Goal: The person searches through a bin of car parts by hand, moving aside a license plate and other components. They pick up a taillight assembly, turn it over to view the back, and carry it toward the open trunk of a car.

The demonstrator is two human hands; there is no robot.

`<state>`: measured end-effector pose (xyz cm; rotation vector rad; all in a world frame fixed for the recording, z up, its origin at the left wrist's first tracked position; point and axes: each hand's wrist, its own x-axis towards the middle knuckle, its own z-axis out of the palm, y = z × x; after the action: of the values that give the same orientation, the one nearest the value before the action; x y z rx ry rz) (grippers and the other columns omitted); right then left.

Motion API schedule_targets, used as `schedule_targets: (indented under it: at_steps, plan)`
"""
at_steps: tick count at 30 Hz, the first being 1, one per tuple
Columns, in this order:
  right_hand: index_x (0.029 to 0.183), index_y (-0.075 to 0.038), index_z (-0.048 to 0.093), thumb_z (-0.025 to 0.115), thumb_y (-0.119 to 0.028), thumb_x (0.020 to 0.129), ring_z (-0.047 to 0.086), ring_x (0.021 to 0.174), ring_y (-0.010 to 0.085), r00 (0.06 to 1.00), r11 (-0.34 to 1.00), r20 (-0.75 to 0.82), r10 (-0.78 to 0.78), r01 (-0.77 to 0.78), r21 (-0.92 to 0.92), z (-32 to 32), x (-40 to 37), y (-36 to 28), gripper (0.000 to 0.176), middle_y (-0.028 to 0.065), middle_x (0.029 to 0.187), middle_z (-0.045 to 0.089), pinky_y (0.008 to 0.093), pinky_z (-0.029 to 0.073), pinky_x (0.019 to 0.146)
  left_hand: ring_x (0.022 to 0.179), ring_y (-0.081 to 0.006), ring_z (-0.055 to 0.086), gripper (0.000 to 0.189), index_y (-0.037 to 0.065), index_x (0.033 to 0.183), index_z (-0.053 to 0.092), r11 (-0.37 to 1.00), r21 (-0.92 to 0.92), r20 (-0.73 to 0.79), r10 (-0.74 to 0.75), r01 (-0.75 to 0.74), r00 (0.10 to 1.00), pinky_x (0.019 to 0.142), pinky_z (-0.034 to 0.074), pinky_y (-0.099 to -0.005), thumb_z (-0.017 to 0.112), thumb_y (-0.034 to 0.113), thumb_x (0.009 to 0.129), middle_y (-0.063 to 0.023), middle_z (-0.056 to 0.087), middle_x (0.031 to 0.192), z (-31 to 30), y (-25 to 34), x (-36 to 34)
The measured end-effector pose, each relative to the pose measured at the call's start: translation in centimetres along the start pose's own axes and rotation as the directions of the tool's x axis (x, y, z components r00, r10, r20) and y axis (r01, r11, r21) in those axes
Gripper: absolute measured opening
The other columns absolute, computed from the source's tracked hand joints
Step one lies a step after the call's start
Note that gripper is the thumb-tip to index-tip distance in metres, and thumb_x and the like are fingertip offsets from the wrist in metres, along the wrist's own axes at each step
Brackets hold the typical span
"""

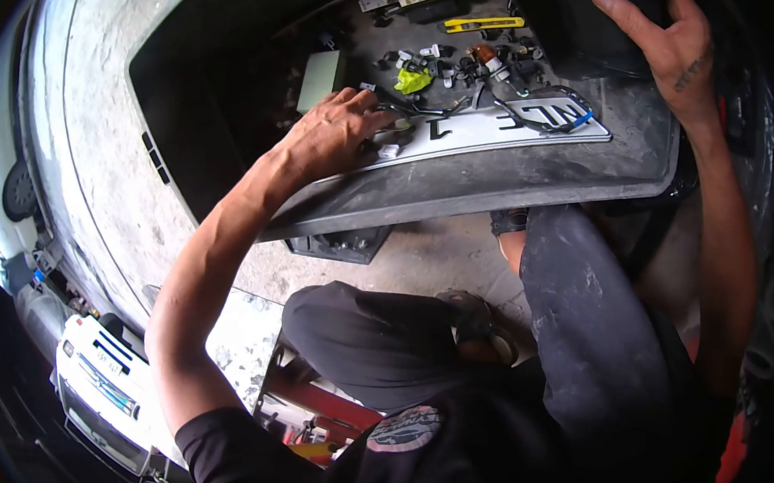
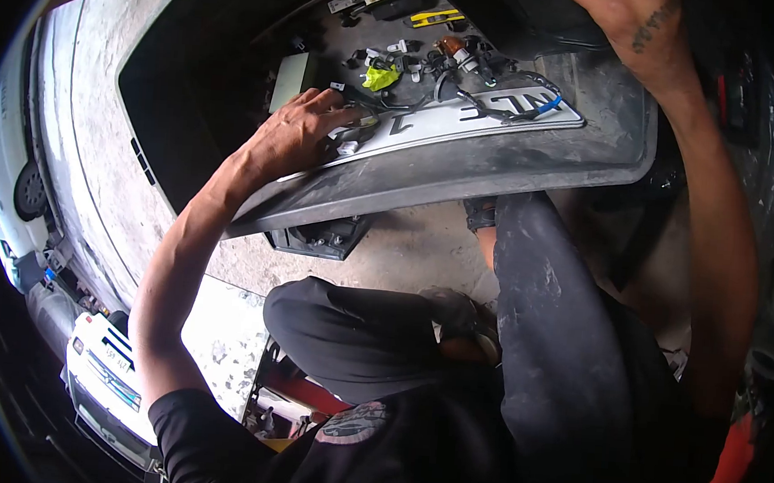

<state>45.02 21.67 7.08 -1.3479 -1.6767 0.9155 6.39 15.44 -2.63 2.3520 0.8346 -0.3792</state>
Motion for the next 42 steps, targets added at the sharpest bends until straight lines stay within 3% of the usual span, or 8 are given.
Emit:
schedule_targets:
  at_steps: [6,11,14,21,27,31,35,42]
  plan:
    - [0.135,0.006,0.057,0.077,-0.011,0.083,0.063,0.111,0.0191,0.998,0.998,-0.07,-0.006,0.011,0.068,0.9,-0.4,-0.1,0.058,0.0123,0.122,0.068,0.0341,0.05,0.1,0.135,-0.0362,0.057,0.063,0.006,0.138,0.066,0.93,-0.365,0.101,-0.012,0.048,0.995,0.114,0.048,-0.0436,0.057,-0.014,0.079,-0.0216,0.062,0.143,-0.4,-1.3,0.6]
    - [0.131,0.005,0.058,0.075,-0.012,0.083,0.062,0.107,0.0184,0.993,0.986,-0.074,-0.093,0.081,-0.149,1.3,-0.4,-1.3,0.053,0.01,0.118,0.067,0.0328,0.049,0.098,0.129,-0.0459,0.058,0.061,0.013,0.152,0.054,0.99,-0.025,-0.184,-0.142,0.139,0.973,0.108,0.051,-0.0468,0.059,0.004,0.092,-0.0314,0.053,0.148,0.5,-0.2,4.4]
    - [0.126,0.004,0.059,0.074,-0.014,0.084,0.061,0.102,0.0168,0.994,0.997,-0.107,-0.025,0.016,-0.082,0.5,-0.1,0.2,0.048,0.0073,0.112,0.066,0.0315,0.049,0.094,0.126,-0.0466,0.06,0.059,0.018,0.158,0.047,0.987,0.102,-0.055,-0.116,0.121,0.992,0.104,0.054,-0.0481,0.054,0.012,0.099,-0.0314,0.042,0.157,0.8,0.6,6.1]
    - [0.121,0.0,0.061,0.07,-0.014,0.087,0.058,0.098,0.0129,0.998,0.988,0.035,-0.059,0.054,0.143,-0.6,-0.1,-1.3,0.038,0.0039,0.106,0.063,0.0298,0.047,0.09,0.127,-0.0461,0.058,0.063,0.019,0.155,0.049,0.981,0.011,-0.133,-0.188,0.192,0.973,0.104,0.054,-0.0485,0.062,0.008,0.094,-0.0312,0.047,0.151,0.5,-0.3,4.8]
    - [0.121,0.0,0.061,0.07,-0.015,0.088,0.057,0.099,0.0121,0.981,0.985,-0.192,0.019,0.015,0.173,0.6,0.1,-0.5,0.037,0.0017,0.108,0.063,0.0286,0.046,0.091,0.139,-0.0531,0.046,0.074,0.023,0.159,0.041,0.964,0.084,-0.454,-0.19,0.254,0.87,0.115,0.045,-0.054,0.065,0.01,0.091,-0.0314,0.034,0.161,-0.2,-2.1,10.6]
    - [0.127,0.001,0.061,0.068,-0.015,0.09,0.059,0.105,0.0134,0.984,0.968,-0.18,0.01,0.036,0.247,0.5,0.2,-0.2,0.041,0.0031,0.114,0.065,0.0297,0.047,0.096,0.15,-0.0516,0.031,0.071,0.018,0.163,0.033,0.986,0.064,-0.328,-0.122,0.151,0.937,0.116,0.042,-0.0618,0.054,0.014,0.095,-0.0225,0.032,0.165,2.0,-3.3,11.5]
    - [0.131,0.002,0.06,0.066,-0.017,0.093,0.061,0.109,0.0153,0.984,0.947,-0.177,0.007,0.05,0.318,-0.1,0.3,0.0,0.043,0.005,0.119,0.067,0.031,0.047,0.099,0.144,-0.0511,0.041,0.076,0.015,0.162,0.033,0.991,-0.05,-0.236,-0.133,0.125,0.962,0.113,0.047,-0.0544,0.06,0.009,0.092,-0.0223,0.039,0.161,2.3,-1.8,6.7]
    - [0.133,0.002,0.059,0.065,-0.021,0.095,0.063,0.11,0.0172,0.977,0.943,-0.213,0.0,0.071,0.324,-1.6,-0.1,3.1,0.045,0.007,0.12,0.068,0.0318,0.049,0.098,0.132,-0.0441,0.052,0.056,0.011,0.144,0.056,0.989,0.061,-0.447,-0.091,0.132,0.89,0.105,0.049,-0.053,0.071,0.018,0.091,-0.025,0.05,0.147,-1.0,-0.6,9.1]
